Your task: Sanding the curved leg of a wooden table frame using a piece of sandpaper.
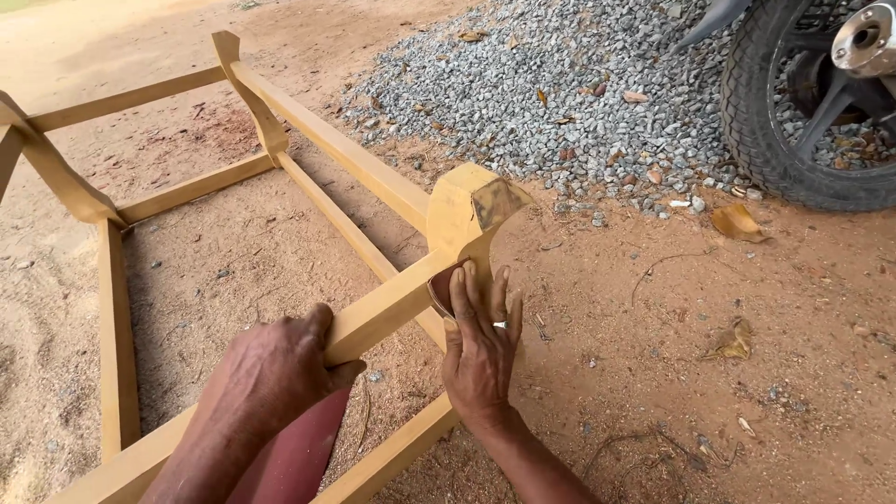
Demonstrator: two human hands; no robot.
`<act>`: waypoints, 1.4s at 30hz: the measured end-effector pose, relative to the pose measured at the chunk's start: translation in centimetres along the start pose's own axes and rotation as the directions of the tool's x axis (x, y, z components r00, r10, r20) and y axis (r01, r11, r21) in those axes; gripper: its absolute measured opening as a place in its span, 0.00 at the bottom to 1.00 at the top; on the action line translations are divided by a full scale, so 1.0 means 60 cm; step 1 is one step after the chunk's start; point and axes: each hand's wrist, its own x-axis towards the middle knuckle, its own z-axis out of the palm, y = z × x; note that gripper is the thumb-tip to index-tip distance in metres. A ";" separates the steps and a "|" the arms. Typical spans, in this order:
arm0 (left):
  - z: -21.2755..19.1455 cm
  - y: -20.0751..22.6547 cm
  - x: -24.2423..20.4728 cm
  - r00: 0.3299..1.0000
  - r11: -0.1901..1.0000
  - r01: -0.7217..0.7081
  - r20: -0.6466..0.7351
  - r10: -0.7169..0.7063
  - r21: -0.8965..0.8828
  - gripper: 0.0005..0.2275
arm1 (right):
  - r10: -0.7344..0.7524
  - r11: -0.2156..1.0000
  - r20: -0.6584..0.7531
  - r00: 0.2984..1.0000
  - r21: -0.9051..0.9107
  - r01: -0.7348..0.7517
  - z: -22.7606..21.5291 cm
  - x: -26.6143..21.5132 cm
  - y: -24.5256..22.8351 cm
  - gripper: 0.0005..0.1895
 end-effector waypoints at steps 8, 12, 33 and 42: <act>0.005 0.002 0.002 0.998 1.000 -0.024 -0.054 0.025 0.017 0.16 | 0.119 0.966 -0.135 0.984 0.243 -0.084 -0.035 -0.061 0.049 0.24; 0.007 0.000 0.005 0.999 1.000 -0.015 -0.048 0.016 0.025 0.16 | 0.566 0.448 0.019 0.824 0.832 -0.327 -0.083 -0.024 0.062 0.25; -0.019 0.021 -0.002 0.999 0.998 0.043 0.007 -0.044 0.049 0.19 | 0.195 0.677 -0.318 0.928 0.728 0.107 -0.024 0.069 0.039 0.18; -0.018 0.020 0.000 0.996 0.997 0.072 0.050 -0.074 0.027 0.18 | -0.124 0.973 -0.119 0.985 0.179 0.144 0.046 -0.004 0.110 0.23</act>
